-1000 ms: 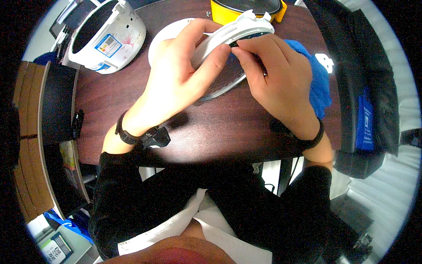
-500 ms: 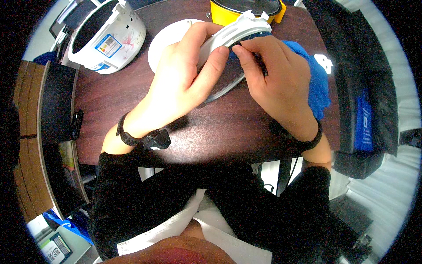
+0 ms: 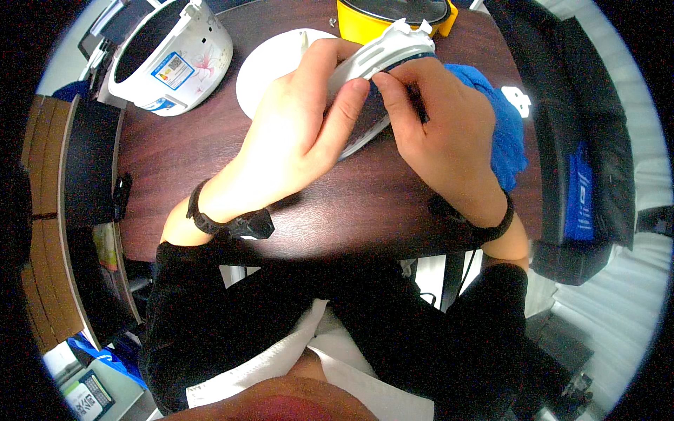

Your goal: The person cleans a small white plastic component with a blue cloth, then uses a screwdriver to attach a screw to a white perforated lid. The person handles the lid and screwdriver to assemble the parts on a wooden table.

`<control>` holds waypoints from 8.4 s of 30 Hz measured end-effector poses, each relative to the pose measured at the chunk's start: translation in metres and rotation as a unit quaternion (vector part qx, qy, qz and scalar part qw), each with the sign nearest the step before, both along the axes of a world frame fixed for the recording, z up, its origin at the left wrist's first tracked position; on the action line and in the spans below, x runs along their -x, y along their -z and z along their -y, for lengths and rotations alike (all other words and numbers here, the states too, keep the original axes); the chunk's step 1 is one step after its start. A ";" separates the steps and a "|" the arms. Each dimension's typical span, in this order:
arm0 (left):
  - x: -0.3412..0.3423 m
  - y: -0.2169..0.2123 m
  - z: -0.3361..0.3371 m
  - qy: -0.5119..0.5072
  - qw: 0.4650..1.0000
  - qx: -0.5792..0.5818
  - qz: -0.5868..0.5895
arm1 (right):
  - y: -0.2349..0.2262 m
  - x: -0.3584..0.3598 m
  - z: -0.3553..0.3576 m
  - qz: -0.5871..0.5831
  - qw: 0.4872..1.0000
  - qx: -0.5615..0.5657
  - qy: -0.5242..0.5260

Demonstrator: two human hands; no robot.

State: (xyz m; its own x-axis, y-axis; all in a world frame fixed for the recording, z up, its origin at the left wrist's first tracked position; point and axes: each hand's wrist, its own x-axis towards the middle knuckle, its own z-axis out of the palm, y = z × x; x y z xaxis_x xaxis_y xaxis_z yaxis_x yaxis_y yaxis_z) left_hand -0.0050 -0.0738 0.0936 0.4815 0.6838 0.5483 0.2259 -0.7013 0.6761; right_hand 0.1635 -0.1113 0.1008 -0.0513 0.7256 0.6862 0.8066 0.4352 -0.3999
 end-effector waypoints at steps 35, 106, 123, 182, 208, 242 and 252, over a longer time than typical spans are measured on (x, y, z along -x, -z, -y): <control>-0.002 0.003 0.005 -0.013 1.000 -0.025 -0.010 | 0.001 0.007 0.006 -0.041 0.998 0.039 0.011; -0.012 0.003 0.021 -0.088 0.992 -0.084 -0.039 | -0.013 -0.014 0.005 -0.283 0.884 0.335 -0.159; -0.005 -0.001 0.015 -0.050 0.996 -0.048 -0.064 | -0.002 -0.019 -0.014 0.161 0.983 -0.012 -0.081; 0.012 -0.024 -0.005 0.067 0.981 0.181 -0.019 | -0.013 -0.015 -0.015 0.191 0.976 -0.052 -0.086; 0.211 0.042 -0.049 -0.043 0.863 0.361 0.350 | 0.005 -0.009 -0.011 -0.167 0.917 0.241 -0.269; 0.166 0.038 -0.026 0.008 0.775 0.365 0.515 | 0.072 0.012 -0.088 -0.486 0.554 0.423 -0.527; 0.167 0.087 -0.015 -0.103 0.964 0.106 -0.223 | -0.011 -0.045 -0.007 -0.539 0.821 0.183 -0.046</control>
State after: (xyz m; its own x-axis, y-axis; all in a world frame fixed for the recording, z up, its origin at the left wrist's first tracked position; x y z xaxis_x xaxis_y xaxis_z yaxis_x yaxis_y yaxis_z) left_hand -0.1716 -0.0592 0.0066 0.4795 0.8635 0.1562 0.6459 -0.4678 0.6033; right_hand 0.2085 -0.1040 0.1115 0.3756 0.9206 0.1068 -0.1306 0.1667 -0.9773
